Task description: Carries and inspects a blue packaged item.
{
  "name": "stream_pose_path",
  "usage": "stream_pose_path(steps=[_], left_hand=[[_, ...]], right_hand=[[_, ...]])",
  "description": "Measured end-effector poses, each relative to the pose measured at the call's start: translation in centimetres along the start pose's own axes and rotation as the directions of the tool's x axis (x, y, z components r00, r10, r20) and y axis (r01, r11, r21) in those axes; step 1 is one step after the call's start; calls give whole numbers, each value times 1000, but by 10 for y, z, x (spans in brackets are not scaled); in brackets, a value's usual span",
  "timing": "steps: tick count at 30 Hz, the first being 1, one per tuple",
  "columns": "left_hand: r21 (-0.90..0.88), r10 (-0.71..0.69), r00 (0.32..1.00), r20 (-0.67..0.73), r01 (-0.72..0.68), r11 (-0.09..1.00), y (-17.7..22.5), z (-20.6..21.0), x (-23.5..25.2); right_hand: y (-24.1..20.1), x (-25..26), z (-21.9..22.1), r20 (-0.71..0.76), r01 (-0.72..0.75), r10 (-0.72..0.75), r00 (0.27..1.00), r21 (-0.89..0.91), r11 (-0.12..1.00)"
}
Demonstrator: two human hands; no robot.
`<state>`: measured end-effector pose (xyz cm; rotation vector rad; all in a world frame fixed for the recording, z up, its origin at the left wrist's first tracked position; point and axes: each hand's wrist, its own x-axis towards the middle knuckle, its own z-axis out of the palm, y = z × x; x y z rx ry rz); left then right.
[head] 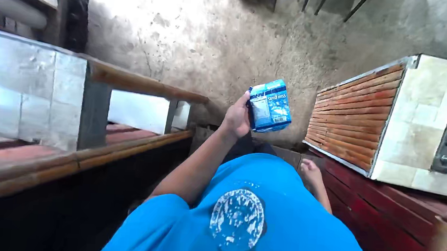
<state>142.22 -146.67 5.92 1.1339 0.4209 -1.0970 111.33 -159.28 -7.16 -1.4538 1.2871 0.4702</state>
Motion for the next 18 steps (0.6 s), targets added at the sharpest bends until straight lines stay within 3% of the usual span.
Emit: stream_pose_path(steps=[5,8,11,14,18], left_hand=[[130,-60,991,116,44,990,73,15,113],[187,-78,985,155,48,981,129,8,193],[235,-90,967,237,33,971,189,-27,287],[179,-97,947,305,43,983,243,-55,397],[-17,-83,963,255,90,996,325,-49,490]], right_hand=[[-54,89,18,69,-126,121,990,83,989],[-125,178,24,22,-77,75,997,99,992],[-207,301,52,-47,40,-31,998,185,982],[-289,412,80,-87,15,3,996,200,980],[-402,484,92,116,-121,113,987,64,991]])
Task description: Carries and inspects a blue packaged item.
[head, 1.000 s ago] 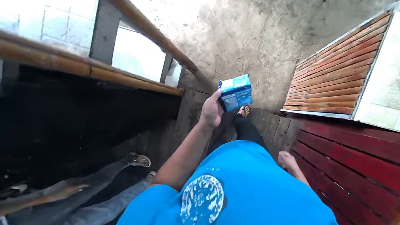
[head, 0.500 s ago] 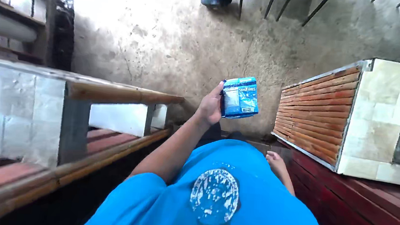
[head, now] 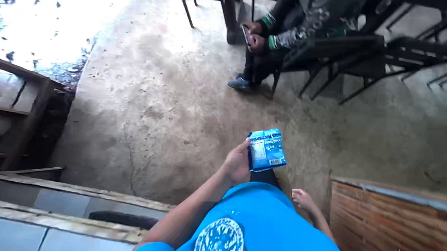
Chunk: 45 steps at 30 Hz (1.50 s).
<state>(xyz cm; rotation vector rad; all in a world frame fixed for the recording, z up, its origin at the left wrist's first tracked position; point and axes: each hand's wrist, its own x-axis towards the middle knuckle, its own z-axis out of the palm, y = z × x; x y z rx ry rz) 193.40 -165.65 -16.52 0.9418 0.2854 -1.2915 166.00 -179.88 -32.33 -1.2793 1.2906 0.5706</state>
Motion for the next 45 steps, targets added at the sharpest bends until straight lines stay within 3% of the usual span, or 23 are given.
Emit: stream_pose_path(steps=[3,5,7,9,12,15,18,24,30,36,45], left_hand=[[-60,24,998,51,-21,998,85,-3,53],[-79,54,995,86,-47,996,144,-6,95],[-148,82,992,92,-67,987,200,-1,141],[-177,118,992,32,-111,978,256,13,176],[-177,136,990,-24,-138,974,326,19,211],[-157,138,989,61,-127,979,382,12,249],[-214,105,994,5,-101,972,440,8,292],[-242,-25,1000,3,25,970,530,0,360],[-245,-142,990,8,140,959,567,1,401],[-272,-188,982,-2,180,945,568,17,431],[-327,-164,986,-20,148,933,534,57,458]], right_hand=[[-112,49,-14,38,21,-18,999,-85,996],[-205,87,-29,-7,170,-173,985,-133,976],[-310,117,-48,-66,362,-378,924,-175,916],[-420,114,-56,-103,524,-536,838,-122,843],[-560,91,-46,-64,639,-637,768,24,768],[-653,82,-36,62,628,-637,769,120,769],[-726,84,-24,120,643,-657,744,134,754],[-797,114,-10,4,634,-647,762,195,748],[-829,131,-8,-63,602,-614,787,296,741],[-839,148,-35,-47,572,-594,803,339,747],[-831,172,-95,25,551,-596,803,352,757]])
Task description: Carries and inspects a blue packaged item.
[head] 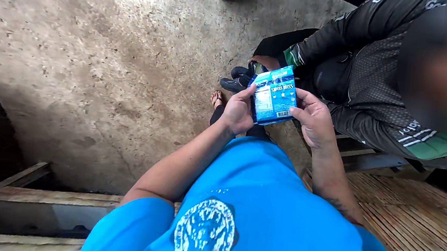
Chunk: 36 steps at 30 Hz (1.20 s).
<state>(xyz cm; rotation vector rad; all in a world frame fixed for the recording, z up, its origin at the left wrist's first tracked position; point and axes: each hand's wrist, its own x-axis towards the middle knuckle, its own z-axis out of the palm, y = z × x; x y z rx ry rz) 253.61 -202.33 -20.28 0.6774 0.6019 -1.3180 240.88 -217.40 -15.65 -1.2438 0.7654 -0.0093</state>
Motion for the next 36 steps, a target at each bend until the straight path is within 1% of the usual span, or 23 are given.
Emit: stream_pose_path(steps=[3,12,16,19,23,36], left_hand=[[-18,8,1000,-14,-8,1000,-11,7,10],[-87,37,999,-40,-41,995,-38,19,37],[-77,61,998,12,-60,995,-46,21,48],[-84,86,996,15,-84,993,-52,21,53],[-95,108,994,24,-105,990,-61,20,59],[-145,130,991,-22,-132,981,-75,19,65]], right_hand=[[-1,5,-18,24,-34,35,999,-13,999],[2,15,-56,65,-40,41,997,-14,999],[4,19,-69,78,-30,33,996,-48,998],[8,22,-78,84,-24,29,996,-50,998],[16,28,-87,81,-36,38,996,-17,999],[23,31,-98,111,-47,49,993,-28,999]])
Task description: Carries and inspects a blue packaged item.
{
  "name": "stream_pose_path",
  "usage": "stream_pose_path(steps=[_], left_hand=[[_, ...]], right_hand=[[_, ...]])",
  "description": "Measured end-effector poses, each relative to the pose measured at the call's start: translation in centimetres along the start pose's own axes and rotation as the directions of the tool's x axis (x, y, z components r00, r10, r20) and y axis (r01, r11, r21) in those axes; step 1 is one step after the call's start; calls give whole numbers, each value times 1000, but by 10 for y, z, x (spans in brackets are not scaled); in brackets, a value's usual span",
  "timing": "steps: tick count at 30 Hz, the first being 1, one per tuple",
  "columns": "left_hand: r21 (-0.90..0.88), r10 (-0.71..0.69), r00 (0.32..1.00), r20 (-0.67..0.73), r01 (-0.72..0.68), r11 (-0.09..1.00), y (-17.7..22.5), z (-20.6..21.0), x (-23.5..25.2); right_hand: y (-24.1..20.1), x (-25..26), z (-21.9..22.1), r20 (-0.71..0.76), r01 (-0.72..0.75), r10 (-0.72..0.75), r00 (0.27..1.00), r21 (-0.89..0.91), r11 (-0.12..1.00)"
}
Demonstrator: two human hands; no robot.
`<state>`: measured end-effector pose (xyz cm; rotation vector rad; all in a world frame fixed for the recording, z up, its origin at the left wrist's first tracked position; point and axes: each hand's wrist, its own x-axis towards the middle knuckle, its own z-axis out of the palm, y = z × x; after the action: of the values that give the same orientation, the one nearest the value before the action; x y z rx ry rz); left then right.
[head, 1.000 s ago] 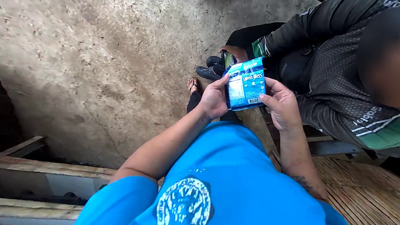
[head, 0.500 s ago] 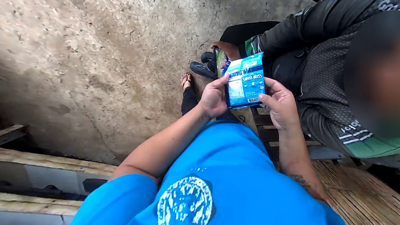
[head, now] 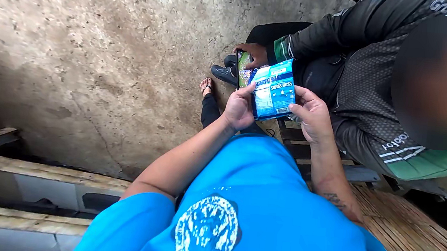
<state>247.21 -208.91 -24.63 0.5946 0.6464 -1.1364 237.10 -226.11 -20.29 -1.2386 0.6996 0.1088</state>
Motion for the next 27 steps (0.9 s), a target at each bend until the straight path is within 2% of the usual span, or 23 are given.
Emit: stream_pose_path(steps=[10,27], left_hand=[[4,9,999,-52,-9,1000,-9,-3,0],[-49,7,999,-51,-10,999,-18,-10,-2]], right_hand=[[5,-1,-2,22,5,-4,1000,-27,1000],[8,-11,-3,33,-32,34,999,-45,998]])
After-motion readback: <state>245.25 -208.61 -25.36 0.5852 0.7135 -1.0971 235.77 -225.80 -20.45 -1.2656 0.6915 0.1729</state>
